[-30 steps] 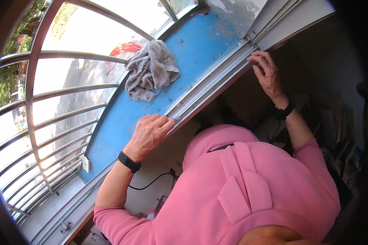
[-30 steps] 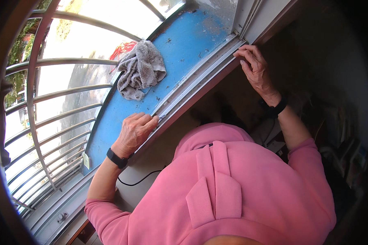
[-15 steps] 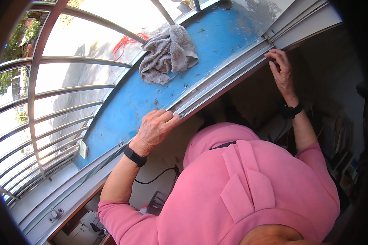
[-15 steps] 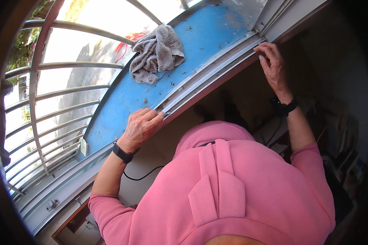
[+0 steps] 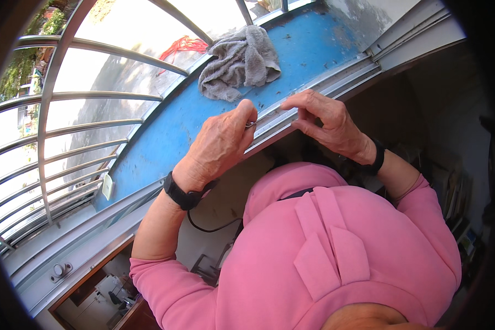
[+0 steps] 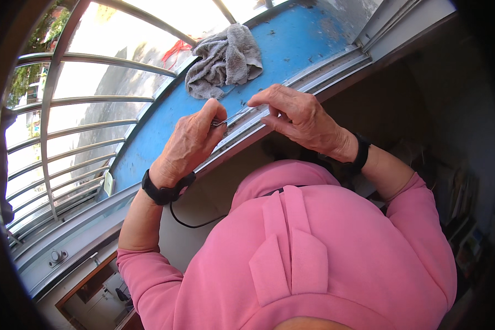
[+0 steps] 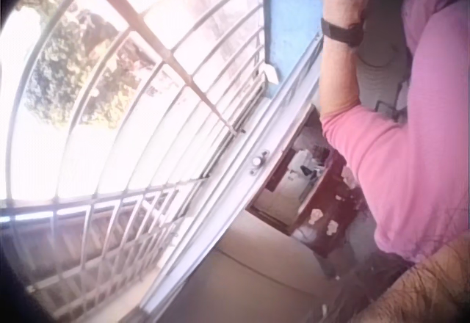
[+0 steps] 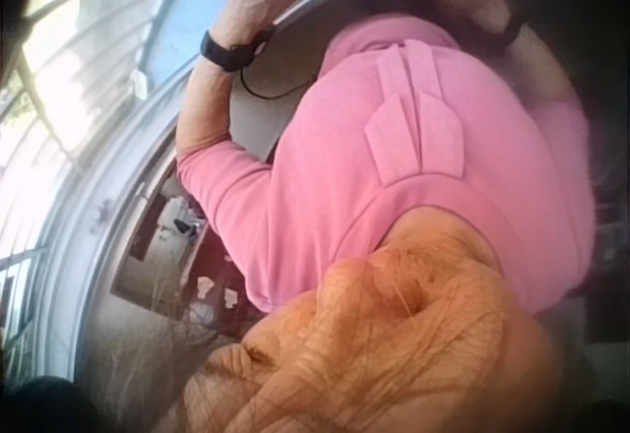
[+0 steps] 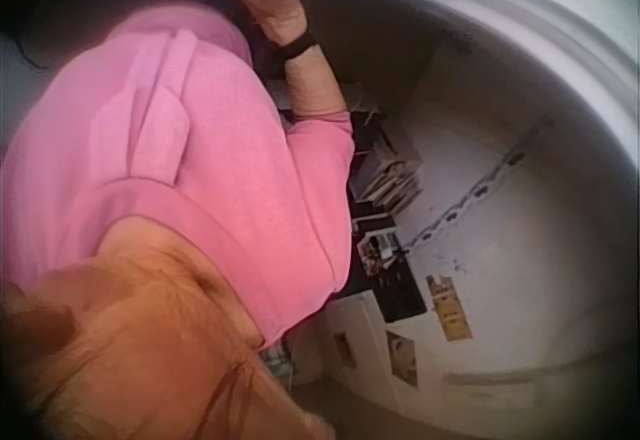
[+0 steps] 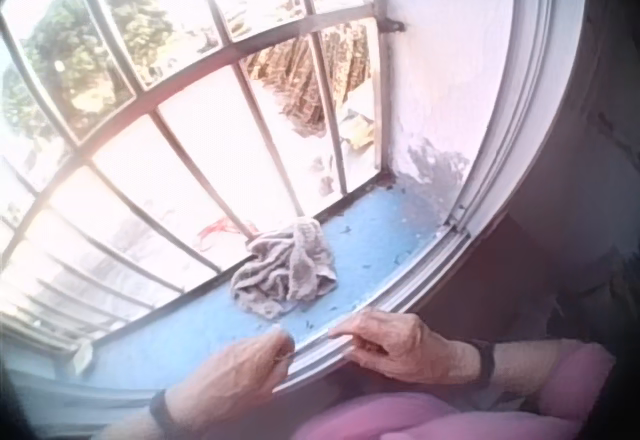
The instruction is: The person uses a small metal tool to scrape and adjust the hinge mechanism of a window frame. They repeatedly scrape along the metal track and wipe the area with a cloth while working on the window hardware.
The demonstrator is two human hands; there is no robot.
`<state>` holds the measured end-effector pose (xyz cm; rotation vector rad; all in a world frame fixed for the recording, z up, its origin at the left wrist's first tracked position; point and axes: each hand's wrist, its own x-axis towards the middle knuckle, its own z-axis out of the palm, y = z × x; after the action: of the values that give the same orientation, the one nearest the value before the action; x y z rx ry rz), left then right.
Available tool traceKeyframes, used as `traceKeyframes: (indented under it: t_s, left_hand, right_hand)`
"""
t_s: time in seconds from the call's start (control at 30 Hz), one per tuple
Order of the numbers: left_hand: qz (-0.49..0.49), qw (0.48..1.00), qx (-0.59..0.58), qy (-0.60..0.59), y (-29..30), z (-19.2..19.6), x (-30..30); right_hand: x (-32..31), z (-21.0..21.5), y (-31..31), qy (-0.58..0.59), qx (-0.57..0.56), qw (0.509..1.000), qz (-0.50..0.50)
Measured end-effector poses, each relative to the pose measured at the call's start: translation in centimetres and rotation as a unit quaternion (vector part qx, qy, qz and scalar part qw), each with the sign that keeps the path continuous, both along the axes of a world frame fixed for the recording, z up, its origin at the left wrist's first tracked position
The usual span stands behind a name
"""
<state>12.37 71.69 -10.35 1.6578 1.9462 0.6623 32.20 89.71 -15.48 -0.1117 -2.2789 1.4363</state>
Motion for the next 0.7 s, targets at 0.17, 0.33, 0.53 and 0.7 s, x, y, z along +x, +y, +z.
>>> traceKeyframes:
  t_s: [0.17,0.33,0.53,0.7]
  left_hand:
    - [-0.037,0.999,0.017,-0.018,2.6,1.1,1.8]
    - [0.052,0.994,0.089,-0.022,0.6,-0.1,-0.3]
    - [-0.076,0.980,-0.067,0.172,-5.2,-4.3,-1.0]
    - [-0.179,0.956,-0.031,0.231,-5.4,-6.3,-2.2]
  right_hand:
    - [-2.0,-0.1,-0.8,-0.002,0.032,0.998,0.047]
    - [-1.3,-1.9,1.7,-0.005,0.050,0.998,0.026]
    - [0.2,-4.0,6.8,-0.076,-0.044,0.995,-0.052]
    - [-0.2,-5.1,7.0,-0.088,-0.112,0.988,-0.052]
